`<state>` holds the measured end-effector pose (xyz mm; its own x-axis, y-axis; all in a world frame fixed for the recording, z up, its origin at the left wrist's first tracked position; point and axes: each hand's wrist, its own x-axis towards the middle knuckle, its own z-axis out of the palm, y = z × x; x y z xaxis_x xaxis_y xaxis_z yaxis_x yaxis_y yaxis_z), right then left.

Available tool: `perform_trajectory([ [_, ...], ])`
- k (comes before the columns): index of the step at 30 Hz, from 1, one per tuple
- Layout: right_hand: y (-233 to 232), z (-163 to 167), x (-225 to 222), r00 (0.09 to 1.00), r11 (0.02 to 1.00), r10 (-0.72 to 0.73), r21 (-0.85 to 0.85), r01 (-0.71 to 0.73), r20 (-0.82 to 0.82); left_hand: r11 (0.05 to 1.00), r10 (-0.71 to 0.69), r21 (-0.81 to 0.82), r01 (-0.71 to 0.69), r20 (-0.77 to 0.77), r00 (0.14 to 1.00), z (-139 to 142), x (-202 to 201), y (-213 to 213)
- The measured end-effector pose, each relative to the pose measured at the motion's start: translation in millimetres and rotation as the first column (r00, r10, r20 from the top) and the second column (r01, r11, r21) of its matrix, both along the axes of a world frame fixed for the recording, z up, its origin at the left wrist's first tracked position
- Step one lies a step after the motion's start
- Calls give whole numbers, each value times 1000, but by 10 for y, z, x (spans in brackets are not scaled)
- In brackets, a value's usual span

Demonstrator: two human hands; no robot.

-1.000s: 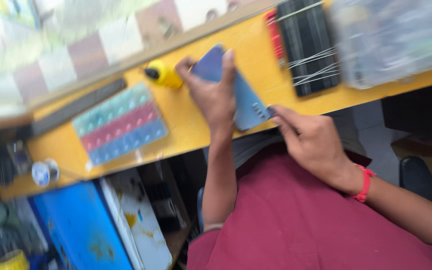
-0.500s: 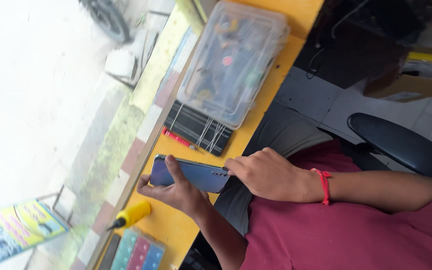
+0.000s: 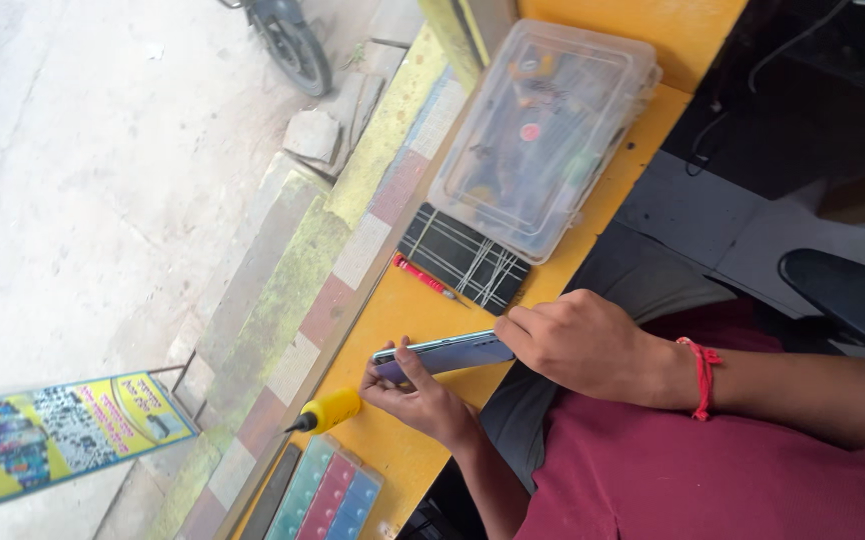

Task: The person uses a metal prying tool to separate the back cover of a light blue smartphone. They carefully work the tool around the edges to release the clips, then lift the cover to reveal the internal components, including the battery and camera module.

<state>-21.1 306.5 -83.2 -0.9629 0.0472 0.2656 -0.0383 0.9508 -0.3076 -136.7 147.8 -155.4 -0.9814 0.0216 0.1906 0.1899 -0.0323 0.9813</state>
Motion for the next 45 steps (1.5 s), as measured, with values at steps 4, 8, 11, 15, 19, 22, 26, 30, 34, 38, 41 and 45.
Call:
perform_trajectory([
  [4,-70,32,-98,999,999,34,27,-33,-29,989,93,-116,-97,-36,995,28,101,-166],
  [8,-103,35,-180,993,992,115,44,-115,4,909,166,-348,-230,-205,965,140,133,-213],
  [11,-101,29,-250,987,985,155,82,-152,-37,795,160,-483,-368,-419,894,249,157,-211],
  [15,-68,18,-342,971,967,234,114,-227,-51,747,2,-543,-382,-574,819,312,190,-193],
  [19,-35,26,-390,959,953,282,124,-276,-32,737,-183,-612,-288,-590,786,256,266,-208],
  [22,-20,41,-400,954,945,292,175,-277,-65,698,-253,-651,-299,-614,748,194,294,-263],
  [26,-21,43,-382,946,933,321,188,-306,-52,651,-299,-693,-310,-609,734,102,351,-368],
  [30,-38,8,-336,944,926,328,216,-310,-49,614,-278,-676,-407,-669,689,-65,404,-364],
  [34,-63,-33,-284,938,928,325,229,-293,-119,554,-240,-676,-486,-688,684,-194,479,-383],
  [38,-84,-48,-256,943,938,293,237,-252,-159,539,-201,-652,-533,-714,670,-262,510,-349],
  [41,-91,-43,-250,945,943,285,223,-247,-161,554,-181,-650,-520,-704,687,-264,535,-355],
  [45,-83,-16,-258,947,939,298,216,-268,-118,556,-116,-645,-524,-685,720,-237,553,-383],
])
